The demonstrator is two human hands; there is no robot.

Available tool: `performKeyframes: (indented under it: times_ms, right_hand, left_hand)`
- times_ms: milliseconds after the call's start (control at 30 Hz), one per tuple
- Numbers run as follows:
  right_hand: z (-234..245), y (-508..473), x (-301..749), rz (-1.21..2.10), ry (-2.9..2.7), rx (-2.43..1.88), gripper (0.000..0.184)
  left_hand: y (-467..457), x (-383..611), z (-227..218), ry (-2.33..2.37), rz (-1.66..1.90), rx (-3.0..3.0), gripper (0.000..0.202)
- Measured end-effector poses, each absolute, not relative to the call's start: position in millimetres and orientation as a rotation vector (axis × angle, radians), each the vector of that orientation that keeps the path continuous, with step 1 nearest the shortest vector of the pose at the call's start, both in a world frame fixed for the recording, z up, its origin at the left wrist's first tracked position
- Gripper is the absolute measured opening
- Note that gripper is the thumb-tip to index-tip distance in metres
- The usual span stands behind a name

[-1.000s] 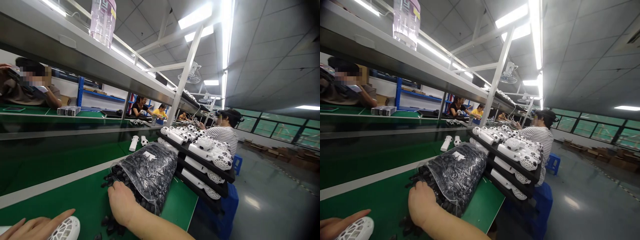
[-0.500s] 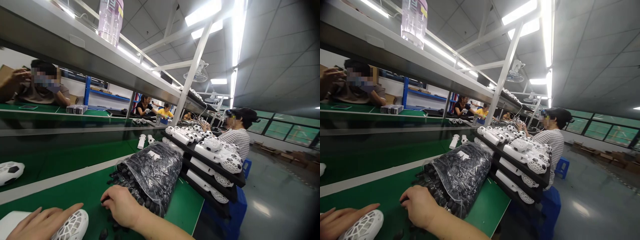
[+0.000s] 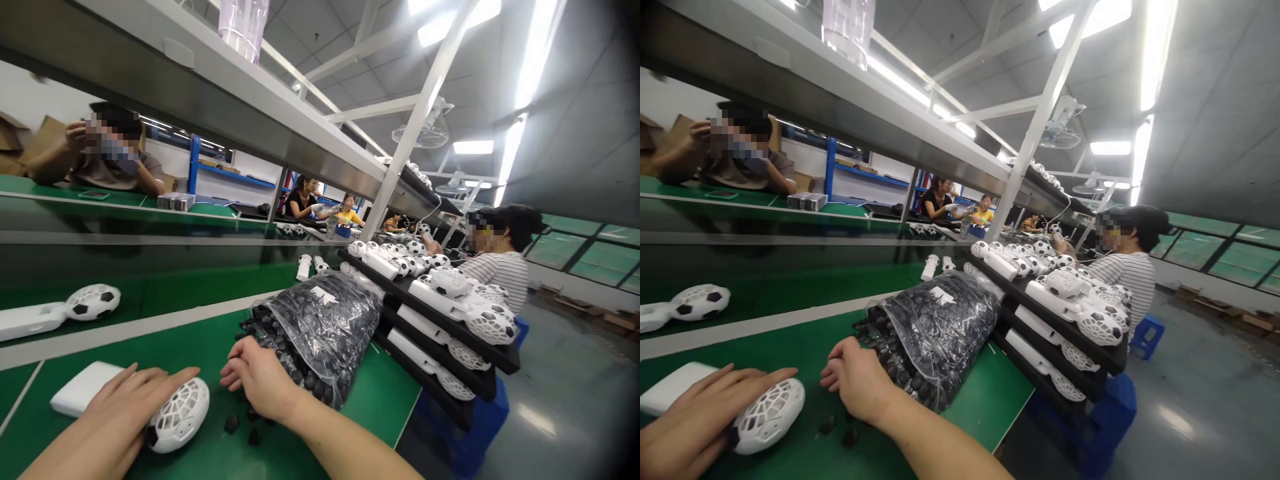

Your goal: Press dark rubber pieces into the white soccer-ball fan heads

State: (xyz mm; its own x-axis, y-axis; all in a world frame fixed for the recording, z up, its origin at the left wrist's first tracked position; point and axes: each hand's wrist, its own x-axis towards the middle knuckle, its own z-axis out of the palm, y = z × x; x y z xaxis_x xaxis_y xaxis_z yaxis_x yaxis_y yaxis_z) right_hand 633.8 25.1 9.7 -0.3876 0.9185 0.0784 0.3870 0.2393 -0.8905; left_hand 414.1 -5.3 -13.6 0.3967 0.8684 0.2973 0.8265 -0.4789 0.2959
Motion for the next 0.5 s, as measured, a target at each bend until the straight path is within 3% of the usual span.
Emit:
performKeyframes:
  times_ms: [200, 333, 500]
  right_hand:
    - [9, 22, 636, 1.128, -1.859, -1.130, 0.003]
    - [18, 19, 641, 0.765, -2.052, -1.024, 0.007]
    - [26, 8, 639, 1.131, -1.993, -0.917, 0.006]
  left_hand:
    - [-19, 423, 23, 1.530, 0.359, 2.550, 0.067]
    - [-21, 424, 29, 1.508, 0.301, 2.540, 0.066]
    - [-24, 426, 33, 1.501, 0.298, 2.441, 0.070]
